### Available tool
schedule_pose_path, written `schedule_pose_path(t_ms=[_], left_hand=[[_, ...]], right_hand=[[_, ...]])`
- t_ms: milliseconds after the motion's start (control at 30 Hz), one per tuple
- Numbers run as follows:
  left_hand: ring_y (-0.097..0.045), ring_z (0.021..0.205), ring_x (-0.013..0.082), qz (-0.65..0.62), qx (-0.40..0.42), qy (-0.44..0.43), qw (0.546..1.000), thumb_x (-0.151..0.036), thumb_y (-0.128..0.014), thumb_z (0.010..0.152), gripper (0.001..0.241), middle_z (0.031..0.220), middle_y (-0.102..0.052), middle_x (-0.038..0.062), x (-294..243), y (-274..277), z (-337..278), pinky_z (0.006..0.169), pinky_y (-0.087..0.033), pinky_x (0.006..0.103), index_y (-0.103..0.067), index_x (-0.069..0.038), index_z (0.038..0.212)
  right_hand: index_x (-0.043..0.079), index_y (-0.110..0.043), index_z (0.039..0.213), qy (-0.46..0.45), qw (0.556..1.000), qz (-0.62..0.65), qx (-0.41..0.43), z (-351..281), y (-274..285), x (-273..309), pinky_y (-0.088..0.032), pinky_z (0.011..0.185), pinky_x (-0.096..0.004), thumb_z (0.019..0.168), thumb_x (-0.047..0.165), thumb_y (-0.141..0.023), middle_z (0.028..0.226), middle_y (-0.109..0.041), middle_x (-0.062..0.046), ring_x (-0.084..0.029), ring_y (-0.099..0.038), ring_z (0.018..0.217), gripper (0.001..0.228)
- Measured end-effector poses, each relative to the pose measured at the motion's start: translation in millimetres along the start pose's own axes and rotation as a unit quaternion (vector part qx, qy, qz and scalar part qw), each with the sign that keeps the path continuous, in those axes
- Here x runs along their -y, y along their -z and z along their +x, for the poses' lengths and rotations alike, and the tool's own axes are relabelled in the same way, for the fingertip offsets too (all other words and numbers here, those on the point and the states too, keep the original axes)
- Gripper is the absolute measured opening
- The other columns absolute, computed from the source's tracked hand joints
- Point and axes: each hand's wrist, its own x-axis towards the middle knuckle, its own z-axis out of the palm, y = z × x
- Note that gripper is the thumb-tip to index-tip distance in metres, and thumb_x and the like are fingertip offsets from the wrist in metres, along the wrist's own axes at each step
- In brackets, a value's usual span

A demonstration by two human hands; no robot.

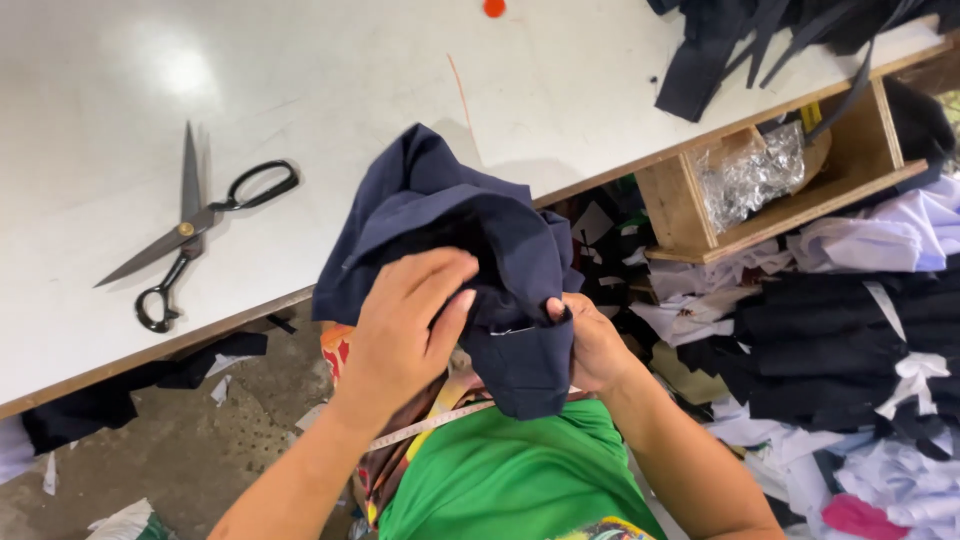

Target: Measuring fabric pieces and garments using a tape measure and trimming excess material with scissors at a workstation.

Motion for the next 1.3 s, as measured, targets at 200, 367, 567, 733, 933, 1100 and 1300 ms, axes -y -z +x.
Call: schedule_pose_path(t_ms=[200, 367, 567, 733, 933, 1100, 1300], left_hand=[[-0.071, 0.083, 0.0266, -0.158, -0.014, 0.117, 0.980, -0.022, -0.072, 0.099, 0.017, 0.090, -0.071, 0.002, -23, -23, -25, 0.078, -0.055, 0.0360, -0.075, -0.010, 0.111], [-0.073, 0.086, 0.0332, -0.246, 0.054, 0.215, 0.944, -0.020, -0.076, 0.096, 0.032, 0.094, -0.071, 0.012, -27, -13, -29, 0.077, -0.057, 0.0424, -0.065, -0.005, 0.122], [-0.068, 0.084, 0.0250, -0.230, 0.039, 0.162, 0.959, -0.023, -0.066, 0.104, 0.015, 0.085, -0.070, 0.000, -11, -30, -30, 0.079, -0.049, 0.0330, -0.072, -0.016, 0.093], [-0.069, 0.084, 0.0281, -0.219, 0.030, 0.178, 0.959, -0.021, -0.071, 0.100, 0.011, 0.083, -0.067, 0.004, -9, -40, -41, 0.081, -0.050, 0.0359, -0.067, -0.014, 0.093], [-0.069, 0.081, 0.0281, -0.196, 0.014, 0.163, 0.967, -0.021, -0.075, 0.097, 0.017, 0.079, -0.064, 0.003, -13, -50, -43, 0.079, -0.050, 0.0371, -0.061, -0.015, 0.089], [-0.066, 0.078, 0.0272, -0.163, 0.005, 0.135, 0.977, -0.017, -0.075, 0.096, 0.018, 0.078, -0.059, 0.001, -23, -47, -36, 0.075, -0.048, 0.0380, -0.059, -0.016, 0.088], [-0.065, 0.084, 0.0270, -0.156, -0.004, 0.076, 0.985, -0.012, -0.072, 0.098, 0.012, 0.085, -0.061, 0.003, -24, -42, -33, 0.076, -0.046, 0.0368, -0.062, -0.012, 0.091]], right_hand=[[-0.010, -0.078, 0.105, 0.037, 0.993, -0.110, 0.020, 1, 20, -14, -0.066, 0.062, -0.036, 0.094, -0.003, -0.070, 0.079, -0.079, -0.020, -0.019, -0.076, 0.067, 0.015], [-0.013, -0.061, 0.131, 0.083, 0.991, -0.104, 0.034, 1, -8, 5, -0.068, 0.064, -0.040, 0.094, -0.010, -0.065, 0.089, -0.076, -0.027, -0.028, -0.079, 0.074, 0.037], [-0.004, -0.055, 0.125, 0.092, 0.970, -0.224, -0.009, -1, -12, 9, -0.067, 0.064, -0.034, 0.098, -0.007, -0.064, 0.087, -0.074, -0.017, -0.021, -0.075, 0.072, 0.029], [0.003, -0.062, 0.119, 0.137, 0.860, -0.475, -0.124, -21, -27, 33, -0.059, 0.060, -0.029, 0.090, 0.007, -0.083, 0.083, -0.075, -0.009, -0.015, -0.070, 0.065, 0.037], [0.014, -0.066, 0.108, 0.140, 0.678, -0.717, -0.087, -46, -67, 71, -0.056, 0.057, -0.032, 0.079, 0.025, -0.092, 0.070, -0.076, -0.001, -0.020, -0.070, 0.059, 0.041], [0.015, -0.069, 0.114, 0.238, 0.595, -0.767, 0.020, -38, -76, 69, -0.062, 0.063, -0.034, 0.089, 0.028, -0.084, 0.099, -0.077, 0.000, -0.021, -0.077, 0.075, 0.032], [0.012, -0.070, 0.110, 0.197, 0.574, -0.792, 0.068, -22, -48, 52, -0.061, 0.060, -0.040, 0.092, 0.016, -0.075, 0.083, -0.069, -0.005, -0.030, -0.074, 0.072, 0.019]])
